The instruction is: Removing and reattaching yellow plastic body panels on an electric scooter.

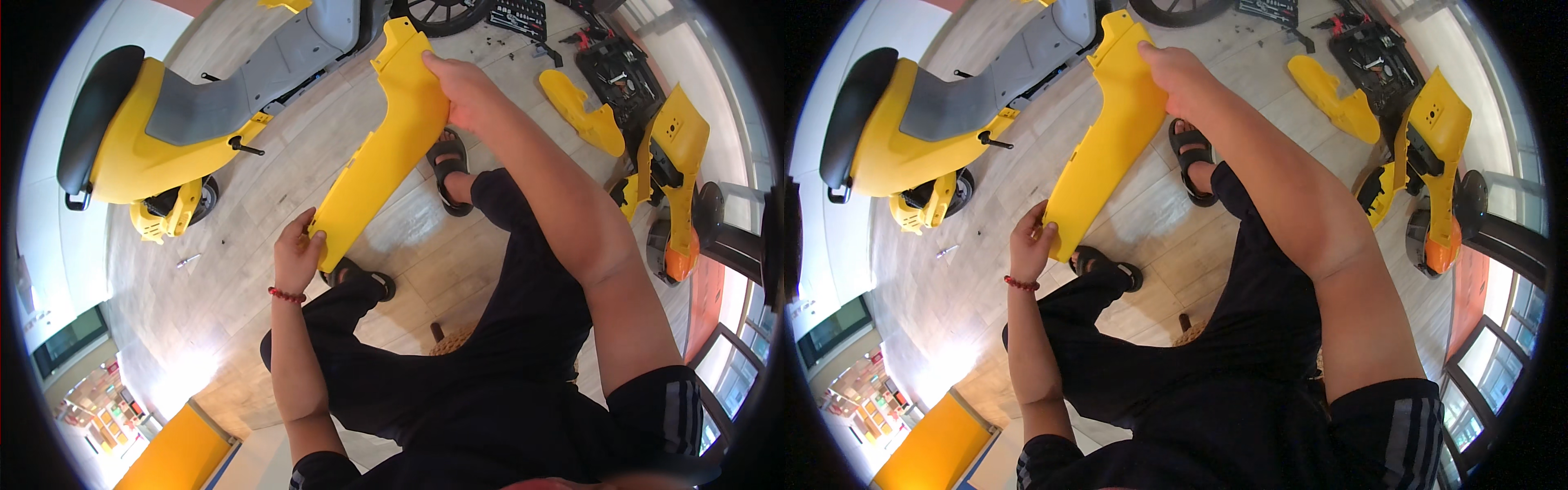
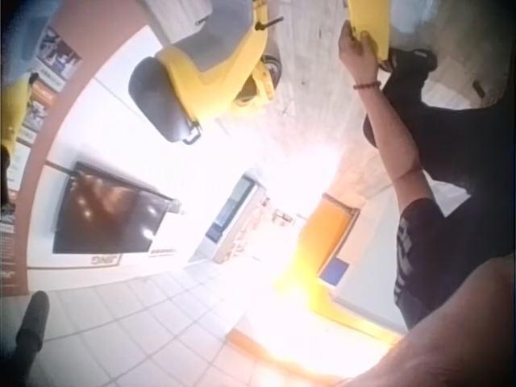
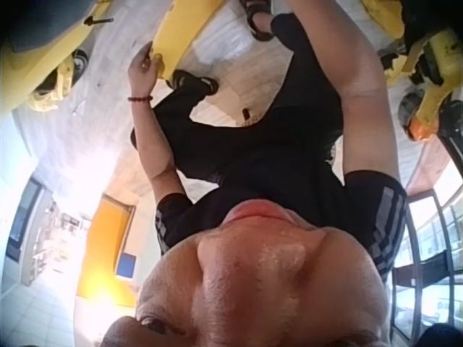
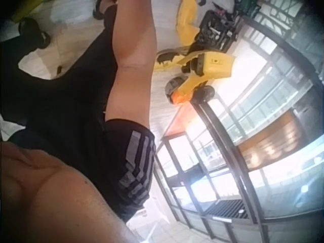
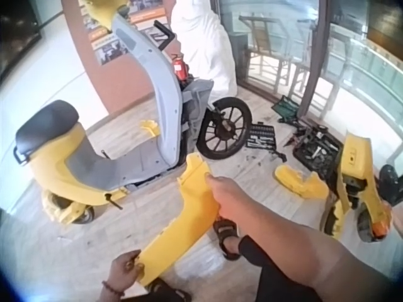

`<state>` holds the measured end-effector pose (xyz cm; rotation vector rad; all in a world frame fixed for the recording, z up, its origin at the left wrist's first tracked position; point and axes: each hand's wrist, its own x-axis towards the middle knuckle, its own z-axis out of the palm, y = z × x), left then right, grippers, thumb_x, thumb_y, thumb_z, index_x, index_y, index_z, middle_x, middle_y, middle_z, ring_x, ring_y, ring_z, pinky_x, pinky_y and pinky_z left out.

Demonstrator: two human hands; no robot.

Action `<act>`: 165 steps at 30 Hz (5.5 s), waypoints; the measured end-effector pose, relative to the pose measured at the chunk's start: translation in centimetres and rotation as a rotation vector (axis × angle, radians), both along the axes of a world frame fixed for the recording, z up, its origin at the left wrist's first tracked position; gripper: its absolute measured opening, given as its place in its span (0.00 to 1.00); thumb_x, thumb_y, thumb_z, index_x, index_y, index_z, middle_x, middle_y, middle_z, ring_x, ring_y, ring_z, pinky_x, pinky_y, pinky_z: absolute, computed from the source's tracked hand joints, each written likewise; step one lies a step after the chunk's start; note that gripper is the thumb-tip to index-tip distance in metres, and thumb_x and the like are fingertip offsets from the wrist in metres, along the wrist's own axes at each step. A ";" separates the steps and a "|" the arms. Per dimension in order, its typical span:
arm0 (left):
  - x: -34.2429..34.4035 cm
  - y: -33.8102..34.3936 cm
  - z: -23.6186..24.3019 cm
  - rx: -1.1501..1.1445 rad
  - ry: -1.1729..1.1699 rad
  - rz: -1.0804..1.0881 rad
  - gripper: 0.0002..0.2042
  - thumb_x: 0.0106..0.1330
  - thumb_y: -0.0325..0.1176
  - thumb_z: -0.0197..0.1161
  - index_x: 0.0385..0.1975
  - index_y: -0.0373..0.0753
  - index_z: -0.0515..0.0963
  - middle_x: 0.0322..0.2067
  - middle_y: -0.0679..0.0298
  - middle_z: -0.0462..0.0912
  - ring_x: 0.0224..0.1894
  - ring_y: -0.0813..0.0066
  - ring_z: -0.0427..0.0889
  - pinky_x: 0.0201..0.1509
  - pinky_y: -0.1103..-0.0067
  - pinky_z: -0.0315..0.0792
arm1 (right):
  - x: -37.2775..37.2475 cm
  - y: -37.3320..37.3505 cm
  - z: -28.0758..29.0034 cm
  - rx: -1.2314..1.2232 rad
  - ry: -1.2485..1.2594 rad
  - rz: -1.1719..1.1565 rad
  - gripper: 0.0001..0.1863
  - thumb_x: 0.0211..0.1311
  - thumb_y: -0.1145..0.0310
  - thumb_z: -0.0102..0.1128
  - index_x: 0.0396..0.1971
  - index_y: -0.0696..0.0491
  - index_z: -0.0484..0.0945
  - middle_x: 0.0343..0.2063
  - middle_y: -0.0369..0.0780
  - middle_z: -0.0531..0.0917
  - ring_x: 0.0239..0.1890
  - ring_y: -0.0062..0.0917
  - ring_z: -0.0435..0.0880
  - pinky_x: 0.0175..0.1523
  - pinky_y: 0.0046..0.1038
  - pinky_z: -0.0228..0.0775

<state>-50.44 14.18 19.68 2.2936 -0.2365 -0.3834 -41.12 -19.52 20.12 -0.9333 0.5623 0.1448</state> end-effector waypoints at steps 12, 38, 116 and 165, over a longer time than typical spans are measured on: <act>0.2 0.5 0.7 -0.100 -0.042 0.092 0.17 0.56 0.24 0.59 0.48 0.34 0.74 0.40 0.57 0.78 0.41 0.71 0.77 0.46 0.79 0.70 | -0.8 1.4 2.4 -0.574 -0.076 0.262 0.31 0.55 0.54 0.58 0.50 0.62 0.64 0.43 0.48 0.75 0.43 0.35 0.77 0.41 0.38 0.71; 25.2 -2.9 -8.6 0.456 -0.255 -0.101 0.18 0.55 0.27 0.61 0.48 0.37 0.71 0.44 0.54 0.77 0.46 0.60 0.76 0.50 0.73 0.69 | 17.6 -1.7 -11.8 -0.462 -0.577 -0.099 0.27 0.49 0.62 0.66 0.45 0.61 0.68 0.38 0.45 0.78 0.41 0.28 0.78 0.48 0.26 0.70; 26.5 0.6 -15.7 0.597 -0.461 -0.025 0.17 0.54 0.28 0.63 0.44 0.34 0.72 0.39 0.55 0.77 0.41 0.61 0.77 0.47 0.71 0.70 | 17.2 -0.8 -17.3 -0.338 -0.429 -0.038 0.20 0.55 0.68 0.61 0.43 0.62 0.66 0.39 0.48 0.75 0.43 0.33 0.76 0.47 0.28 0.68; 26.3 1.9 -17.3 0.105 -0.065 0.461 0.23 0.61 0.30 0.60 0.51 0.30 0.58 0.50 0.53 0.64 0.43 0.68 0.75 0.42 0.80 0.74 | 18.1 -1.8 -14.7 -0.373 -0.437 -0.085 0.21 0.58 0.67 0.59 0.46 0.62 0.64 0.41 0.50 0.73 0.45 0.36 0.75 0.50 0.29 0.66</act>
